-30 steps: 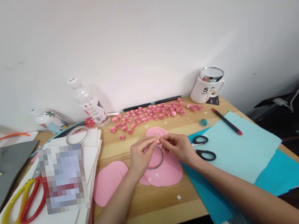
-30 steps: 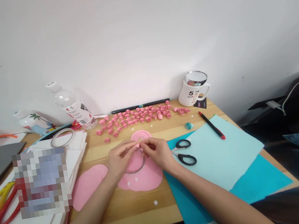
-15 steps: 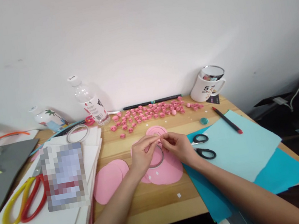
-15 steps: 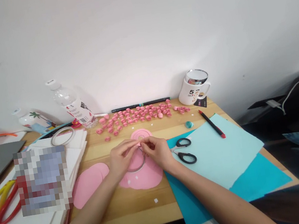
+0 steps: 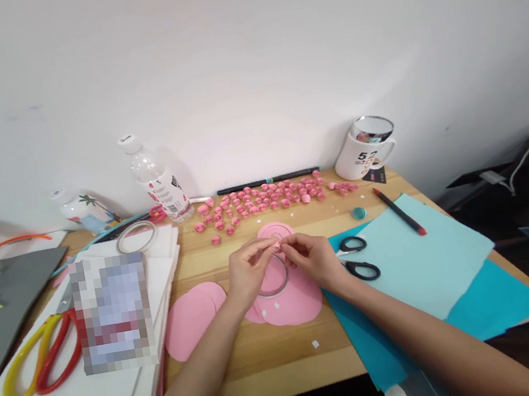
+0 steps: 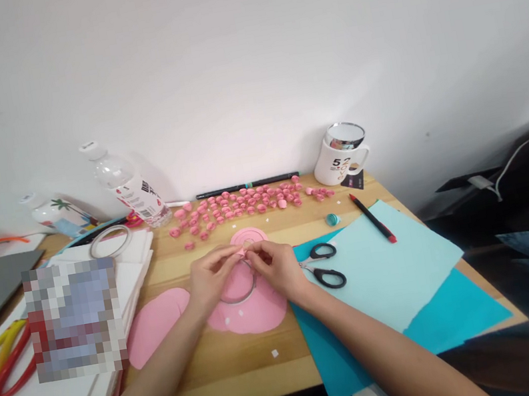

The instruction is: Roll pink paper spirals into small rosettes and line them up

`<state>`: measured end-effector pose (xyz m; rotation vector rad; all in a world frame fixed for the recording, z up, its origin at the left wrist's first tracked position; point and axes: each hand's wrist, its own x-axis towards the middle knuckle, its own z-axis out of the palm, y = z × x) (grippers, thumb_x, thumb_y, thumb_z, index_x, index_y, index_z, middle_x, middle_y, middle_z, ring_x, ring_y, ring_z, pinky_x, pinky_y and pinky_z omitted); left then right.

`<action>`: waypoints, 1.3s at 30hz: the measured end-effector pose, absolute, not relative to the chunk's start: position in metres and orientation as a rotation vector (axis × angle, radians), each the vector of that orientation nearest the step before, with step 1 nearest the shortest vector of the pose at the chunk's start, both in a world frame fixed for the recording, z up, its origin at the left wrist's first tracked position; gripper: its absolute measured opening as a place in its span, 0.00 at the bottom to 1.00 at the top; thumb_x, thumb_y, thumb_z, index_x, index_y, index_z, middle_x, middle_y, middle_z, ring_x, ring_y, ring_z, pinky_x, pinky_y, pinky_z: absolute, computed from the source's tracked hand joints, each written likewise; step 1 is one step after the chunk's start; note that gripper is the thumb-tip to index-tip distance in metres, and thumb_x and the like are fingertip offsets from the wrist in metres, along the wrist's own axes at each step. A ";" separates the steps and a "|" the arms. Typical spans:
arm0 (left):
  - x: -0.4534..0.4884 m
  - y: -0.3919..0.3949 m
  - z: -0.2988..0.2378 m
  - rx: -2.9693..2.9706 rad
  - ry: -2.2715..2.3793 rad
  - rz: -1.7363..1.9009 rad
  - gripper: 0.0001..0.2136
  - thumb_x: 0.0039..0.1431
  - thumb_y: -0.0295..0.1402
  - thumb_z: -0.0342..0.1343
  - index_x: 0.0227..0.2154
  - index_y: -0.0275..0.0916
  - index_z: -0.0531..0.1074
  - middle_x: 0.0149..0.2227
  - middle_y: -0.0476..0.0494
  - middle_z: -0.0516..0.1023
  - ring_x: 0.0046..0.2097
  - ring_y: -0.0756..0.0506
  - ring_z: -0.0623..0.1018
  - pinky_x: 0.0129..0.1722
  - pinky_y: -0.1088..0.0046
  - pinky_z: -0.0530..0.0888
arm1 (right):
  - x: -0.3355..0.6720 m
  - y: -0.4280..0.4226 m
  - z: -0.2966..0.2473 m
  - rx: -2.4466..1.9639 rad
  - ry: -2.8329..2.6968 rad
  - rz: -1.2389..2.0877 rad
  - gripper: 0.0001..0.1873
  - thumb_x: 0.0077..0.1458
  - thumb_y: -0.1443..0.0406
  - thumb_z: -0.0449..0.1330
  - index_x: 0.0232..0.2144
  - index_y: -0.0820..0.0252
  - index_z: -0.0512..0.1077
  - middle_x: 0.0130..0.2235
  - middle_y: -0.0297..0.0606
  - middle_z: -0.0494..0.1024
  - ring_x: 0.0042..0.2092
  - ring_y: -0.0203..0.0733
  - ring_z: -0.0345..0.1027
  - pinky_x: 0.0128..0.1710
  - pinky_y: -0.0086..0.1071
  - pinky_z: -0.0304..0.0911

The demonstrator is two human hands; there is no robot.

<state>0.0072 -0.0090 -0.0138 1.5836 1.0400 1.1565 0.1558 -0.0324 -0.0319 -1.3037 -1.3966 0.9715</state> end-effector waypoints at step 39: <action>0.010 -0.014 -0.020 1.752 1.001 1.208 0.06 0.53 0.30 0.56 0.31 0.40 0.78 0.36 0.43 0.80 0.39 0.46 0.78 0.42 0.70 0.74 | 0.156 -0.032 -0.030 -1.373 -1.501 0.832 0.08 0.50 0.65 0.54 0.30 0.63 0.72 0.21 0.35 0.73 0.23 0.35 0.65 0.25 0.28 0.63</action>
